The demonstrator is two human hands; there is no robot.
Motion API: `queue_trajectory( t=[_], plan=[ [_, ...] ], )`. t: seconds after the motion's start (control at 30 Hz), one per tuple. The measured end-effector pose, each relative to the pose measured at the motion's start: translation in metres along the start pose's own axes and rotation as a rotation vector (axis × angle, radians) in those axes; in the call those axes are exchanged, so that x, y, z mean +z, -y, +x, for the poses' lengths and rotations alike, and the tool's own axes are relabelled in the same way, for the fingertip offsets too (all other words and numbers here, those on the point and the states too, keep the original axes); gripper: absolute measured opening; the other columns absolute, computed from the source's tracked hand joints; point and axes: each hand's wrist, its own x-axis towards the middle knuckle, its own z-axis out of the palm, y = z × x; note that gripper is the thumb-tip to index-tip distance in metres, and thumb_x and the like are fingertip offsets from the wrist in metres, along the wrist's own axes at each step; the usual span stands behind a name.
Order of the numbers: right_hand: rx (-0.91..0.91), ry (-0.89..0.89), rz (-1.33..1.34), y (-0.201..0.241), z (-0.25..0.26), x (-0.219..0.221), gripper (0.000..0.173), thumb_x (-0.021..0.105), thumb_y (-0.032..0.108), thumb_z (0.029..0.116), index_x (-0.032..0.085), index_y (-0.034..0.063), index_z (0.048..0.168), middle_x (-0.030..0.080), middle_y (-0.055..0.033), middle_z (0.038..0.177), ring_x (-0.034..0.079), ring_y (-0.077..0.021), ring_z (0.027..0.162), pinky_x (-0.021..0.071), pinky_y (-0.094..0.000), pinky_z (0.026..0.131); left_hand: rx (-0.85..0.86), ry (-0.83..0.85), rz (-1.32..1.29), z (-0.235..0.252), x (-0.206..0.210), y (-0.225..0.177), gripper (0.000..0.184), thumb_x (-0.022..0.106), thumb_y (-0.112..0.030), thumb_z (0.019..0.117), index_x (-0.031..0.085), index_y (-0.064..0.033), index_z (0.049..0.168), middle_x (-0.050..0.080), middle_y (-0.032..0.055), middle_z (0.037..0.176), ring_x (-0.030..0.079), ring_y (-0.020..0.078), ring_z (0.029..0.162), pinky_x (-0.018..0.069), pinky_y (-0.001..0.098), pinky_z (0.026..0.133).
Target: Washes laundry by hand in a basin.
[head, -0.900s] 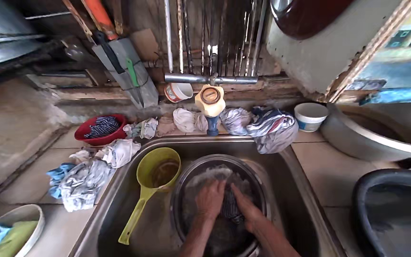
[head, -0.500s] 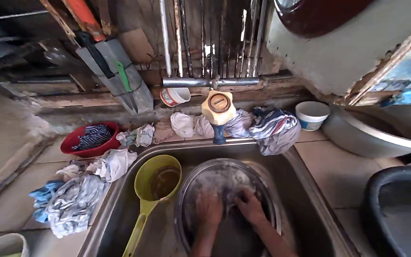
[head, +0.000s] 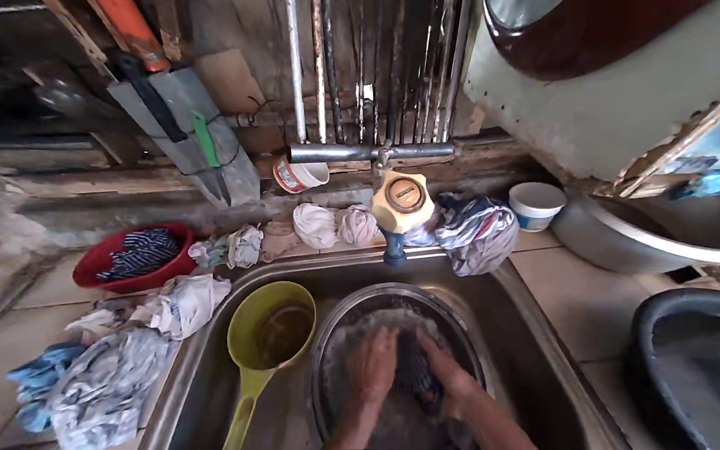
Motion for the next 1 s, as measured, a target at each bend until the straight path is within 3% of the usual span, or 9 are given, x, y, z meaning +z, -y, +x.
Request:
queue_trajectory(
  t=[0.1,0.23,0.4,0.5,0.63,0.73,0.87,0.93,1.0],
  plan=[
    [-0.195,0.079,-0.703,-0.005,-0.004,-0.017,0.049,0.043,0.032,0.1104,0.043,0.0066,0.152,0.052,-0.0196,0.148,0.053,-0.0318,0.136,0.0441,-0.0494,0.112,0.084,0.053,0.165,0.001,0.003,0.034,0.06,0.046,-0.061,0.1019,0.056,-0.0217,0.146,0.056,0.0131,0.147,0.052,0.0395,0.136,0.0467,0.0617,0.103],
    [-0.312,0.094,-1.405,-0.034,0.007,-0.013,0.048,0.058,0.026,0.1035,0.051,0.0198,0.15,0.038,-0.0224,0.159,0.034,-0.0508,0.145,0.0371,-0.0729,0.106,0.374,0.307,0.434,0.001,0.021,0.052,0.056,0.046,-0.058,0.1036,0.057,-0.0217,0.145,0.044,0.0168,0.158,0.036,0.048,0.145,0.0321,0.073,0.108],
    [-0.221,-0.073,-0.401,-0.022,0.038,-0.012,0.04,0.066,0.022,0.0992,0.06,-0.0014,0.131,0.066,-0.0196,0.123,0.064,-0.0278,0.114,0.0522,-0.0452,0.1,-0.022,0.043,-0.017,0.018,0.033,0.018,0.052,0.067,-0.04,0.096,0.062,-0.0111,0.139,0.051,0.0194,0.151,0.047,0.0381,0.141,0.0375,0.0566,0.117],
    [-0.045,-0.049,0.27,-0.004,0.031,0.003,0.038,0.052,0.04,0.1056,0.061,0.0077,0.124,0.068,-0.0102,0.099,0.067,-0.0196,0.087,0.0571,-0.0405,0.075,-0.06,-0.028,-0.609,0.0,0.027,-0.015,0.036,0.076,-0.019,0.0885,0.069,-0.0029,0.12,0.071,0.0162,0.117,0.068,0.0283,0.111,0.0544,0.0497,0.098],
    [-0.208,0.14,0.048,0.016,-0.02,-0.005,0.033,0.037,0.01,0.1098,0.054,-0.0015,0.136,0.067,-0.0064,0.121,0.062,-0.0028,0.106,0.0486,-0.0187,0.094,0.385,-0.289,-0.537,-0.049,0.018,-0.044,0.028,0.079,-0.035,0.0846,0.071,-0.0085,0.082,0.067,0.0017,0.077,0.066,0.0132,0.069,0.0571,0.0345,0.064],
    [-0.441,0.117,0.038,-0.018,-0.043,-0.007,0.031,0.036,0.0,0.1047,0.057,-0.0077,0.126,0.07,-0.0065,0.108,0.065,-0.0031,0.098,0.0521,-0.0192,0.092,0.512,-0.635,-0.239,-0.039,0.031,-0.04,0.043,0.07,-0.049,0.0868,0.066,-0.012,0.065,0.062,0.0009,0.061,0.064,0.015,0.055,0.0534,0.0348,0.048],
    [-0.052,0.114,0.301,-0.008,-0.003,0.01,0.053,0.025,0.049,0.1105,0.061,0.0099,0.118,0.07,-0.0078,0.091,0.069,-0.0176,0.082,0.059,-0.0385,0.071,0.211,-0.292,-0.001,-0.006,0.011,-0.016,0.05,0.049,-0.047,0.1043,0.075,-0.0053,0.095,0.074,0.0153,0.088,0.075,0.033,0.085,0.0579,0.0555,0.071],
    [-0.05,0.063,-0.102,-0.003,-0.008,0.001,0.054,0.034,0.05,0.1095,0.056,0.0086,0.137,0.067,-0.0132,0.117,0.067,-0.0222,0.102,0.0566,-0.0421,0.085,0.059,-0.008,0.083,0.009,-0.011,0.003,0.054,0.036,-0.048,0.1094,0.07,-0.0081,0.125,0.068,0.0154,0.128,0.064,0.0346,0.122,0.0499,0.0589,0.1],
    [-0.166,0.059,-0.629,-0.002,-0.012,-0.006,0.052,0.044,0.037,0.1098,0.044,0.0052,0.152,0.054,-0.0207,0.146,0.053,-0.0307,0.135,0.043,-0.0482,0.113,0.089,0.038,0.175,0.011,-0.008,0.029,0.054,0.038,-0.053,0.1074,0.066,-0.0142,0.133,0.06,0.0134,0.141,0.054,0.0399,0.132,0.0473,0.0623,0.1]
  ],
)
